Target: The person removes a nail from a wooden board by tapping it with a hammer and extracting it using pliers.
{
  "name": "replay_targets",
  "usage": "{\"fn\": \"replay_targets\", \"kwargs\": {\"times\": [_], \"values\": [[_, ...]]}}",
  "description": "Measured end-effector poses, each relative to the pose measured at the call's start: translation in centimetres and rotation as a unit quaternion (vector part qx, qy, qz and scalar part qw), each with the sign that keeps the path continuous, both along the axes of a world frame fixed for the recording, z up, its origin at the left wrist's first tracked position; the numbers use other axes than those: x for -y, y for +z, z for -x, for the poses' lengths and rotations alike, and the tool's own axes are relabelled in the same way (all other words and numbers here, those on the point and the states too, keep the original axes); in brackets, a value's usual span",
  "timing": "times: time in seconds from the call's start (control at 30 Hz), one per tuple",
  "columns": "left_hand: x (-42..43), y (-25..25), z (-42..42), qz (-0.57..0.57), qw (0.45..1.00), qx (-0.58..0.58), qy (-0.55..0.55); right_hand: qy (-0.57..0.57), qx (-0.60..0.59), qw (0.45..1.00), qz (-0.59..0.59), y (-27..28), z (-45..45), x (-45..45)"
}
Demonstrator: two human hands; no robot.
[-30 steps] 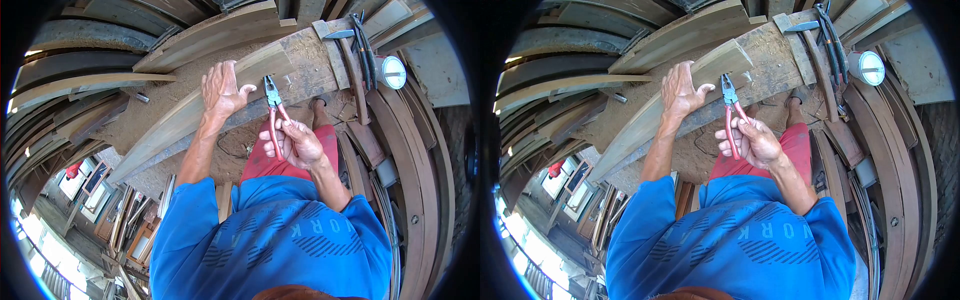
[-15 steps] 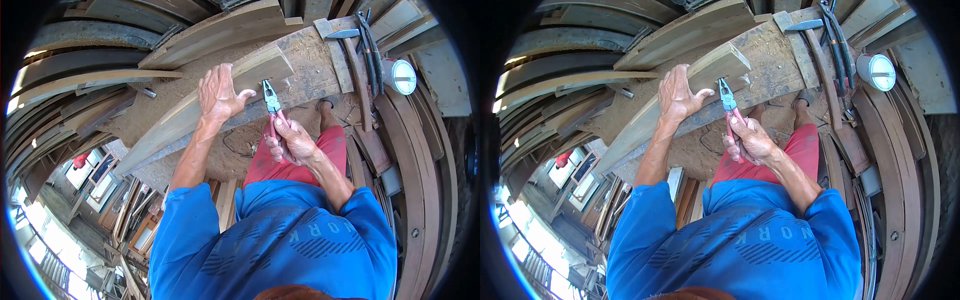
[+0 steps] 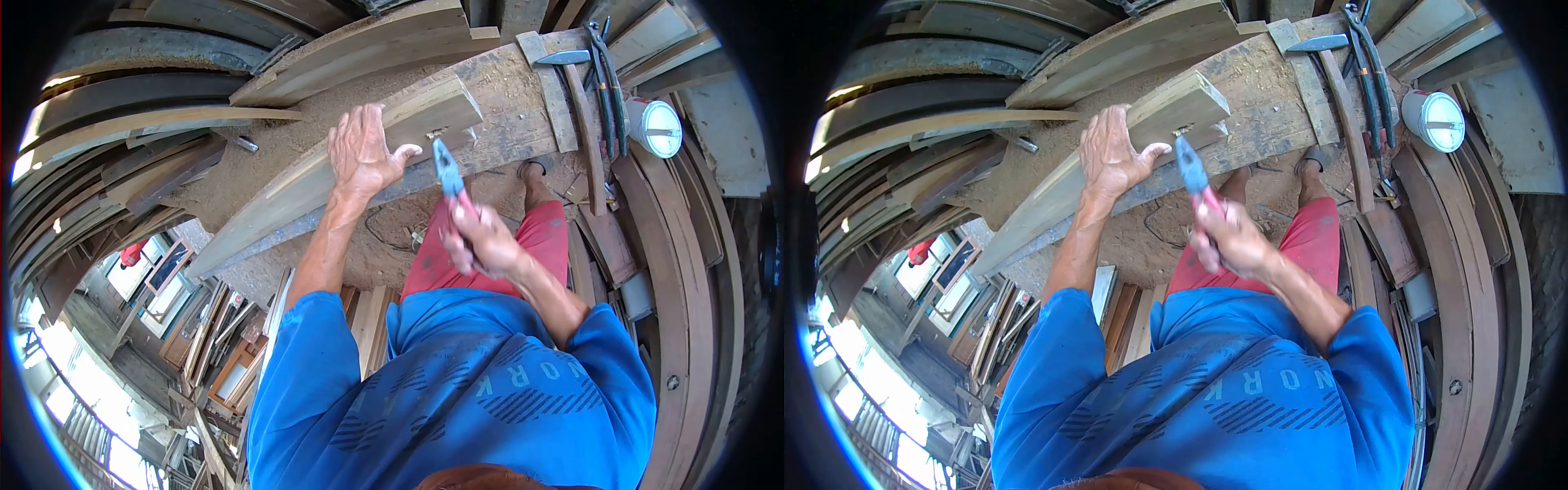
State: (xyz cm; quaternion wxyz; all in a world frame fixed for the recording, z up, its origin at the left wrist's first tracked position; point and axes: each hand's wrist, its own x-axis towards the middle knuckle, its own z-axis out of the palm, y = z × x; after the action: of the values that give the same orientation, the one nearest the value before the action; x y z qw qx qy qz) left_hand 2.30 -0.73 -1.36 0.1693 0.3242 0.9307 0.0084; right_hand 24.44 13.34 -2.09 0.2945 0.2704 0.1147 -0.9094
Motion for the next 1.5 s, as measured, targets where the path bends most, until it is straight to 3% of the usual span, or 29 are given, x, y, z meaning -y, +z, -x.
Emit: {"fn": "replay_targets", "kwargs": {"times": [0.07, 0.17, 0.2, 0.3, 0.57, 0.77, 0.87, 1.17, 1.27, 1.5], "values": [[-0.3, -0.2, 0.7, -0.001, 1.0, 0.007, 0.007, 0.07, -0.057, 0.991, -0.101, 2.0, -1.2, -0.4], [-0.4, -0.2, 0.8, 0.007, 0.999, 0.037, 0.019, 0.019, -0.012, 0.965, -0.261, 1.1, -2.1, -1.4], [-0.5, 0.1, 0.6, 0.027, 0.998, 0.044, 0.026, 0.037, -0.024, 0.963, -0.266, 0.9, -2.1, -2.3], [-0.5, 0.0, 0.3, 0.039, 0.998, 0.031, 0.027, -0.026, -0.03, 0.974, -0.221, 1.8, -0.9, -2.4], [-0.4, -0.1, 0.4, 0.027, 0.999, 0.034, 0.028, 0.004, -0.09, 0.988, -0.127, -1.0, 0.6, -1.1], [-0.5, 0.1, 0.2, 0.001, 1.0, 0.008, 0.011, -0.081, 0.031, 0.996, 0.007, -0.9, 0.3, -0.4], [-0.4, 0.2, -0.1, -0.008, 1.0, 0.002, 0.007, -0.07, 0.04, 0.996, 0.042, -1.2, 0.5, -0.3], [0.2, 0.1, -1.5, 0.003, 1.0, -0.003, 0.021, 0.015, 0.027, 0.991, -0.13, -0.4, 1.9, 0.4], [0.2, -0.1, -1.4, 0.004, 1.0, -0.014, 0.016, -0.032, 0.011, 0.999, -0.023, -2.1, 1.0, 0.9], [0.4, 0.1, -2.1, -0.007, 0.999, -0.032, 0.014, -0.087, 0.045, 0.992, 0.082, -1.6, 0.3, 2.0]]}}
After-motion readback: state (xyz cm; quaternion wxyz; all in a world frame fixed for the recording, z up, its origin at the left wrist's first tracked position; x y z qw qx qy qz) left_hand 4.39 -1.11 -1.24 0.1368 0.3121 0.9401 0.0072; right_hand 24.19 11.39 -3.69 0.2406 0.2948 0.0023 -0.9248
